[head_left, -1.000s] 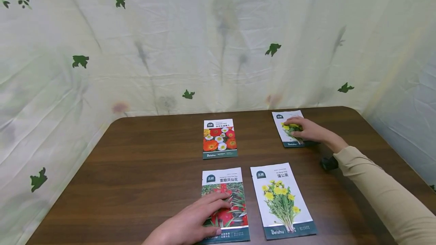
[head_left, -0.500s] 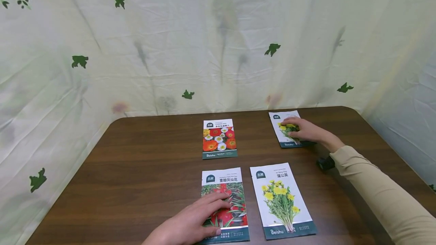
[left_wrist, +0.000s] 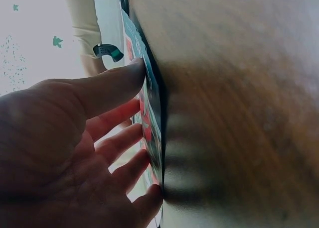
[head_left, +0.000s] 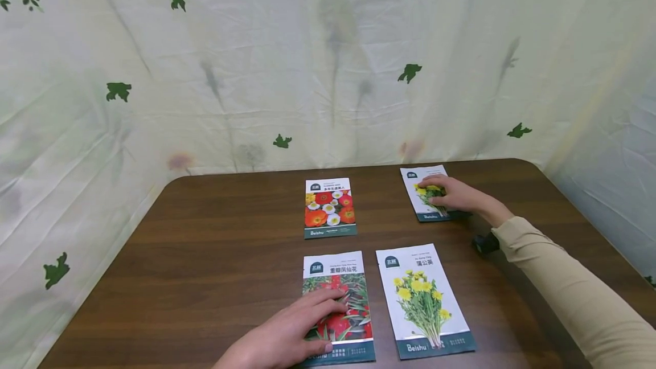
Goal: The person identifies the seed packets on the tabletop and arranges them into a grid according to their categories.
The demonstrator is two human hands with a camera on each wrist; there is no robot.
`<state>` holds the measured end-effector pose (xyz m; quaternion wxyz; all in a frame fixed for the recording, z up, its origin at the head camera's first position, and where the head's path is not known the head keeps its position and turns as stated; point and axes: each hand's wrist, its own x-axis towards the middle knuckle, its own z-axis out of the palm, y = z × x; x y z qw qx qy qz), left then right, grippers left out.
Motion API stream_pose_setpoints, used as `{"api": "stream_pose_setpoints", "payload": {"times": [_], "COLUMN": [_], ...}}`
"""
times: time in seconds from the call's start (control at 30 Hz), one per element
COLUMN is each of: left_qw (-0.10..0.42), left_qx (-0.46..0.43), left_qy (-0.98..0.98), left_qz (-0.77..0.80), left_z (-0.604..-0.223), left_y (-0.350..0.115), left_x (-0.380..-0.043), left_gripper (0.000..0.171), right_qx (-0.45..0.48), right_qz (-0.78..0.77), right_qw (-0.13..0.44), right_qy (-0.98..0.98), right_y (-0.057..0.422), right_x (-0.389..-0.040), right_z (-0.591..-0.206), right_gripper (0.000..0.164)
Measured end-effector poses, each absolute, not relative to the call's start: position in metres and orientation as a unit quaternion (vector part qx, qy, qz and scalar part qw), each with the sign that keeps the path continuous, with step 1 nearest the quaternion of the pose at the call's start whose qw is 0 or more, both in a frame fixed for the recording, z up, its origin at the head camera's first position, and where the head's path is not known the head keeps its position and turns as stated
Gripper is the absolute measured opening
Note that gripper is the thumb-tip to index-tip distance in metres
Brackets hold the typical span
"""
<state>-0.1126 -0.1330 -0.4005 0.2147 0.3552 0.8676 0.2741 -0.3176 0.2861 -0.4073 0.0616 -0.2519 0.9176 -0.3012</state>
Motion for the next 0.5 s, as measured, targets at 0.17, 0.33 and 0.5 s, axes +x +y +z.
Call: {"api": "stream_pose_setpoints", "payload": {"times": [0.17,0.33,0.5], "left_qw": [0.214,0.217,0.221], "left_qx": [0.356,0.355,0.353], "left_qy": [0.867,0.866,0.866], "left_qz": [0.275,0.277,0.277], "left_z": [-0.4000,-0.4001,-0.4007], "left_y": [-0.1328,-0.1329,-0.1330], "left_x": [-0.1121,-0.1123,-0.1127], "left_gripper": [0.051,0.050,0.051], "right_qx": [-0.253,-0.255,-0.255], "right_qz": [-0.299,-0.302,-0.299], "right_qw": [0.059,0.058,0.060], "right_qy": [0.918,0.917,0.918], "right_y": [0.2828,0.2800,0.2778], "right_x": [-0.3173,-0.3156,-0.3159], "right_z": [-0.4058,-0.4043,-0.4048], "right_gripper": [0.040,0.040,0.040]}}
